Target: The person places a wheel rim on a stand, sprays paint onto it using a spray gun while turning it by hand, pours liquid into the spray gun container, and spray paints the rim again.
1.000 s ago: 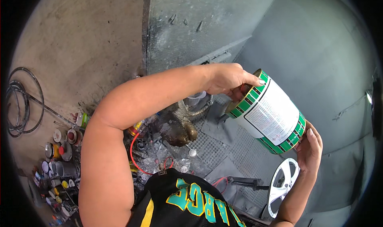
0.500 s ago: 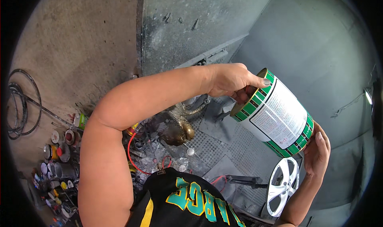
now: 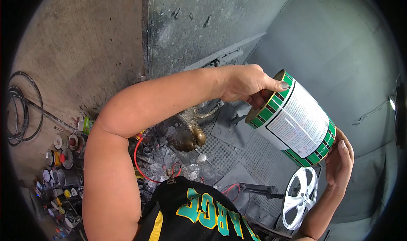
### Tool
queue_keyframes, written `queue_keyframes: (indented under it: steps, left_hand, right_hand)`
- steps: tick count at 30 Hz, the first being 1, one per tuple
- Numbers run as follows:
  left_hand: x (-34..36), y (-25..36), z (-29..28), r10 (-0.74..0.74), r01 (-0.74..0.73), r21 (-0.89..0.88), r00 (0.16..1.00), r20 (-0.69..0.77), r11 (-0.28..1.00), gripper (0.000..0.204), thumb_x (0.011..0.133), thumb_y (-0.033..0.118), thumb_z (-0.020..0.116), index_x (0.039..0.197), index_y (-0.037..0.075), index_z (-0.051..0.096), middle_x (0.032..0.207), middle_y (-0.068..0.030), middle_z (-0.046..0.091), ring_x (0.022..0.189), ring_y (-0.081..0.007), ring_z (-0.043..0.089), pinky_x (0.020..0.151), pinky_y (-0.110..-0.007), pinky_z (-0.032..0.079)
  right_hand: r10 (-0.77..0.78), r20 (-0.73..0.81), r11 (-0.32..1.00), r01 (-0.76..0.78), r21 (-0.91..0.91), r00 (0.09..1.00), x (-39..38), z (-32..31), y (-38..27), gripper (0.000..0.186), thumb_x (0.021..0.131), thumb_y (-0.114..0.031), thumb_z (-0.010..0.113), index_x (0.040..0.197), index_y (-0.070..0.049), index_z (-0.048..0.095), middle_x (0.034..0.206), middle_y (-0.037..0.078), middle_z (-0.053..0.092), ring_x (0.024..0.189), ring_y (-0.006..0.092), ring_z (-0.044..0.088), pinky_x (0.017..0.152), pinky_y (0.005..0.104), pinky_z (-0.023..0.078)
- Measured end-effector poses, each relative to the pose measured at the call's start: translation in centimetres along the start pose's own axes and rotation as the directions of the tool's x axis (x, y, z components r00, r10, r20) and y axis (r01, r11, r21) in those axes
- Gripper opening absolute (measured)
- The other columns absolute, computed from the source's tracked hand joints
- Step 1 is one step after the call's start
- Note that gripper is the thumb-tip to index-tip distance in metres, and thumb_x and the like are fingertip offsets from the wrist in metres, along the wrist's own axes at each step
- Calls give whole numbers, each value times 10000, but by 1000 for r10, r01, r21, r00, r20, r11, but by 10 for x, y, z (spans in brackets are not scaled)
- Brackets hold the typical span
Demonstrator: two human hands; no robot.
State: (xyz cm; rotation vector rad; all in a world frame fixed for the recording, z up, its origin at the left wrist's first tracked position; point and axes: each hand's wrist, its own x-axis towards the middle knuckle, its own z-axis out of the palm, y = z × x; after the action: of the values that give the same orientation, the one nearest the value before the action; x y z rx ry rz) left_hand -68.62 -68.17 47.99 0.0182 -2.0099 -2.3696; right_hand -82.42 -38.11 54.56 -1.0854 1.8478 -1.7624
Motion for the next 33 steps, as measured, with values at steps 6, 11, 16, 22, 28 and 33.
queue_keyframes:
  steps: [6,11,16,22,28,33]
  left_hand:
    - [1,-1,1,8,-8,-18,1000,-2,1000,480,988,427,582,1068,-38,672,945,-111,687,846,-173,666,825,-330,540]
    - [-3,2,1,13,-13,-12,1000,-16,1000,473,992,413,579,1081,-44,666,956,-116,689,862,-182,669,836,-336,540]
    - [-10,4,0,51,-53,-55,998,-28,997,481,988,408,588,1103,-53,663,981,-126,686,882,-197,667,847,-354,537]
    - [-16,6,1,52,-56,-62,997,-54,997,463,992,379,587,1115,-60,662,1016,-140,682,908,-209,667,860,-375,536]
    - [-15,3,-1,75,-81,-107,996,-56,991,433,995,372,584,1087,-43,669,971,-123,687,863,-198,664,821,-369,537]
    - [-15,4,-4,90,-98,-107,993,-72,989,402,994,366,591,1059,-22,675,919,-92,691,803,-163,660,751,-337,539]
  right_hand:
    - [0,20,1000,0,-5,1000,2,-4,-3,674,913,-299,641,1344,182,447,1137,209,646,908,187,686,757,301,592]
    - [-7,36,1000,7,-17,999,3,-9,-5,656,913,-288,625,1347,173,450,1144,200,649,892,179,685,729,290,586]
    - [-7,39,1000,7,-18,999,0,-6,-9,655,911,-287,628,1363,152,453,1087,139,635,862,135,607,706,268,530]
    - [-40,35,999,41,-33,999,-4,-8,-7,658,912,-288,630,1373,146,451,1062,102,603,868,113,516,736,236,458]
    - [-30,65,1000,30,-4,997,-8,-11,-3,636,922,-284,623,1360,147,460,1140,146,617,958,160,590,792,265,504]
    - [-46,87,998,41,55,995,-8,-7,0,637,918,-282,636,1354,148,462,1104,152,630,943,156,606,777,275,525]
